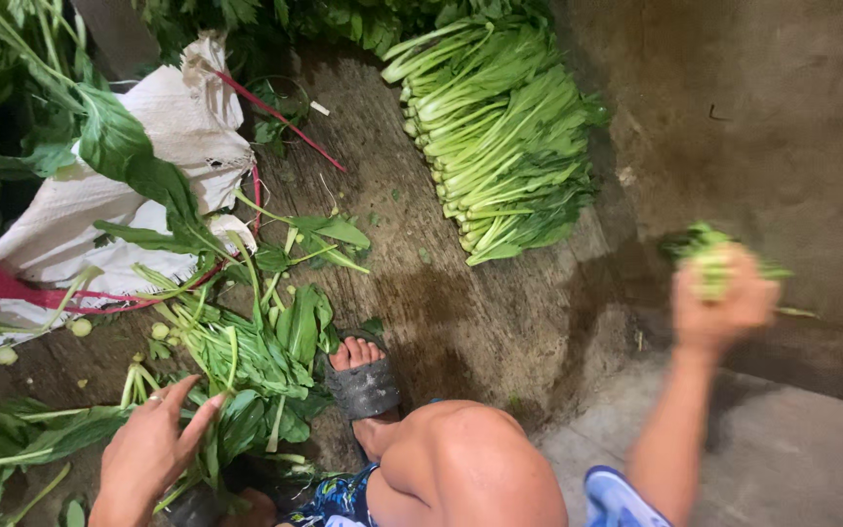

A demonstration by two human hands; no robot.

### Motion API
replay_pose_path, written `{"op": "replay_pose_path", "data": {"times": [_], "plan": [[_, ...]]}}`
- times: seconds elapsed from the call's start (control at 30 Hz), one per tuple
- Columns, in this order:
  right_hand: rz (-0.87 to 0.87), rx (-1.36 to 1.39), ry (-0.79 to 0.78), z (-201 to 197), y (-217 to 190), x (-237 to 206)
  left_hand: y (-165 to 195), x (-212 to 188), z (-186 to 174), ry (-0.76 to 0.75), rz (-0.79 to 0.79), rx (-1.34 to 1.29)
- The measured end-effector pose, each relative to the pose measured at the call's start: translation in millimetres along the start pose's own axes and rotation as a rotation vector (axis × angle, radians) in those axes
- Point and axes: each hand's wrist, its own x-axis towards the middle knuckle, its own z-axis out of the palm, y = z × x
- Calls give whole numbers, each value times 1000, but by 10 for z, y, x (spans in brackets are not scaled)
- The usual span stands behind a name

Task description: The person sits on the floor among piles of leafy green vegetables and trims the root ends off each stalk with a small knife. They gather the trimmed stalks into bunches and place the finished bunches on a pile to the side, discarding trimmed roots and leaves on the floor.

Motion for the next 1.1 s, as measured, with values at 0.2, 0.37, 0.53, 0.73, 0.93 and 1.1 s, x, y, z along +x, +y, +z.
{"op": "replay_pose_path", "data": {"times": [0.2, 0.37, 0.53, 0.73, 0.93, 1.1], "plan": [[-113, 204, -554, 1073, -1294, -556, 26, -85, 39, -150, -105, 31], [-279, 476, -599, 1269, -1627, -657, -134, -199, 111, -35, -13, 30], [-356, 385, -705, 1318, -1577, -609, -169, -141, 165, -22, 6, -10], [-351, 417, -687, 1391, -1813, -726, -99, 1, 252, -3, -64, -20], [-81, 452, -766, 1155, -1916, -912, -256, 287, 189, 257, -176, -242], [90, 627, -609, 1252, -2161, -1096, -244, 577, 185, 284, -238, -278]]}}
